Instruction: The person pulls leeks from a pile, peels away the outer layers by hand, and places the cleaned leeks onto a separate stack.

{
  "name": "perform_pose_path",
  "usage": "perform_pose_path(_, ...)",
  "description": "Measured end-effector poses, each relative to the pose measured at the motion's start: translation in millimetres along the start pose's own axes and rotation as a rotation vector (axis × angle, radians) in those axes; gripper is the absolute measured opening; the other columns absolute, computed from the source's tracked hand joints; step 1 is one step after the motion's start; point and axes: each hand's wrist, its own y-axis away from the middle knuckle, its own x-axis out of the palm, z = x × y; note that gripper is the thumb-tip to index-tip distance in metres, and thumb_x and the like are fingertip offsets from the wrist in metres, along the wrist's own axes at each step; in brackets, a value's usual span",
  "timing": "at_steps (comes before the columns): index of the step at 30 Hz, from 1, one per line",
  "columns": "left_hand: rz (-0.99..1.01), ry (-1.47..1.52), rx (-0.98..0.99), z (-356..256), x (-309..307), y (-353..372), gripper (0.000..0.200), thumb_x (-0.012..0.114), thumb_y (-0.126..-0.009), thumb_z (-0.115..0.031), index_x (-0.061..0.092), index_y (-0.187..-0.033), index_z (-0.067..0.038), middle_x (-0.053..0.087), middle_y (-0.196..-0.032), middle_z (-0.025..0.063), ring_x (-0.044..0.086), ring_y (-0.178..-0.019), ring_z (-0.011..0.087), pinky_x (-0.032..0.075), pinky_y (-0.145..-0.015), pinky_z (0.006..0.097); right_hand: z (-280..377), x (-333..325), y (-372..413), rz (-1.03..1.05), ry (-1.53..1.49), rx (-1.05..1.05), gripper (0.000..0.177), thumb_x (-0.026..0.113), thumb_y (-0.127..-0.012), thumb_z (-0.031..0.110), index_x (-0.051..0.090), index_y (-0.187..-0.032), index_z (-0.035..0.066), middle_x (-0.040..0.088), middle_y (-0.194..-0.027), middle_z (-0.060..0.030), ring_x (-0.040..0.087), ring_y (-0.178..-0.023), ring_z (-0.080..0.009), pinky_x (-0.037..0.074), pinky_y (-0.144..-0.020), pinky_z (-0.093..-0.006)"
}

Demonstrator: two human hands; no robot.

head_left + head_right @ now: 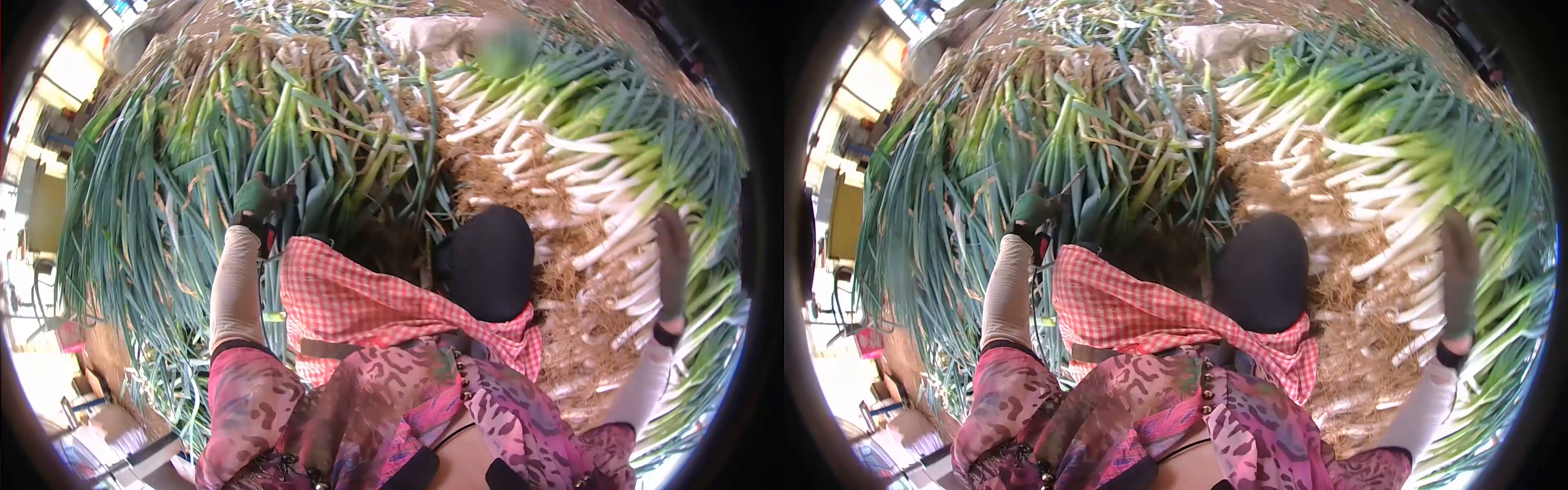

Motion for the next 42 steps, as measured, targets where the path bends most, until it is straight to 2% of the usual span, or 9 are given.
perform_pose_path(4, -0.476, 0.01, 0.259, 37.0, 4.1, 15.0, 0.052, 0.076, -0.076, -0.044, 0.062, -0.106, -0.003, 0.066, -0.098, 0.0222, 0.064, -0.089, 0.0387, 0.049, -0.078, 0.0459, 100.2, 167.0, -47.1, 0.503, -0.345, -0.042, 0.025, 0.059, -0.095, 0.011, 0.062, -0.117, -0.001, 0.067, -0.101, -0.005, 0.06, -0.09, -0.0111, 0.049, -0.08, -0.0257)
perform_pose_path(13, 0.043, -0.022, 0.119, 48.6, -3.4, 51.6, 0.042, 0.068, -0.081, -0.027, 0.058, -0.12, -0.016, 0.064, -0.111, 0.0156, 0.062, -0.102, 0.0369, 0.05, -0.085, 0.0448, 144.5, 464.5, -83.8, 1.272, -0.771, 0.329, 0.017, 0.062, -0.086, 0.025, 0.063, -0.084, 0.008, 0.057, -0.07, 0.0011, 0.055, -0.061, -0.0108, 0.046, -0.056, -0.0264)
perform_pose_path(16, 0.151, 0.013, 0.025, 45.2, -9.1, 48.4, 0.045, 0.071, -0.079, -0.027, 0.057, -0.12, -0.016, 0.066, -0.103, 0.0164, 0.064, -0.097, 0.0379, 0.05, -0.082, 0.0465, 135.6, 523.6, -83.2, 1.105, -0.85, 0.577, 0.011, 0.062, -0.085, 0.022, 0.062, -0.083, 0.011, 0.055, -0.07, 0.0031, 0.053, -0.06, -0.0094, 0.044, -0.055, -0.025)
perform_pose_path(18, 0.131, -0.055, 0.017, 52.4, -3.7, 49.3, 0.048, 0.073, -0.077, -0.028, 0.055, -0.121, -0.016, 0.067, -0.099, 0.0172, 0.064, -0.094, 0.0388, 0.05, -0.081, 0.0478, 86.4, 585.9, -80.6, 0.908, -0.968, -0.062, 0.008, 0.062, -0.085, 0.02, 0.062, -0.086, 0.011, 0.057, -0.072, 0.0007, 0.055, -0.062, -0.0106, 0.046, -0.056, -0.0268)
perform_pose_path(20, 0.141, -0.044, 0.097, 50.0, -3.8, 54.6, 0.058, 0.073, -0.079, -0.026, 0.049, -0.131, -0.017, 0.067, -0.099, 0.0209, 0.066, -0.092, 0.0377, 0.052, -0.08, 0.0453, 90.8, 600.2, -69.4, 0.93, -1.144, 0.899, 0.01, 0.063, -0.086, 0.02, 0.064, -0.09, 0.012, 0.061, -0.075, -0.0021, 0.057, -0.064, -0.0124, 0.048, -0.059, -0.0281)
perform_pose_path(27, 0.086, -0.055, 0.155, 84.2, -18.8, 69.6, 0.06, 0.068, -0.08, -0.024, 0.046, -0.135, -0.014, 0.068, -0.098, 0.0152, 0.067, -0.087, 0.0341, 0.054, -0.071, 0.0438, 77.4, 769.0, -44.4, 0.718, -1.182, 0.836, 0.031, 0.07, -0.086, 0.026, 0.068, -0.104, 0.001, 0.069, -0.097, -0.011, 0.065, -0.084, -0.0229, 0.051, -0.079, -0.0361)
perform_pose_path(31, -0.13, -0.087, 0.058, 90.2, -114.7, 34.0, 0.05, 0.056, -0.091, -0.012, 0.046, -0.14, -0.007, 0.065, -0.102, 0.0015, 0.06, -0.076, 0.016, 0.051, -0.074, 0.0291, 96.6, 786.4, -57.1, 0.702, -1.247, 1.057, 0.03, 0.071, -0.085, 0.024, 0.068, -0.101, -0.001, 0.069, -0.09, -0.0107, 0.064, -0.073, -0.0223, 0.052, -0.069, -0.0339)
perform_pose_path(36, -0.449, -0.816, 0.115, 57.2, -219.0, -49.7, 0.04, 0.049, -0.098, -0.018, 0.052, -0.135, -0.002, 0.063, -0.105, 0.0233, 0.066, -0.092, 0.0291, 0.051, -0.075, 0.0318, 145.3, 689.4, -80.9, 0.654, -1.446, 0.699, 0.019, 0.07, -0.086, 0.018, 0.071, -0.096, 0.002, 0.068, -0.089, -0.0029, 0.062, -0.081, -0.0128, 0.05, -0.075, -0.03)
perform_pose_path(42, 0.192, 0.402, 0.385, -87.8, -21.1, -96.8, 0.045, 0.059, -0.087, 0.0, 0.057, -0.132, -0.006, 0.067, -0.112, 0.0087, 0.063, -0.096, 0.0145, 0.051, -0.082, 0.0285, 108.7, 640.0, -98.3, 0.332, -1.35, 0.565, 0.021, 0.074, -0.081, 0.013, 0.071, -0.098, 0.001, 0.068, -0.09, -0.0019, 0.06, -0.082, -0.01, 0.05, -0.073, -0.0276)
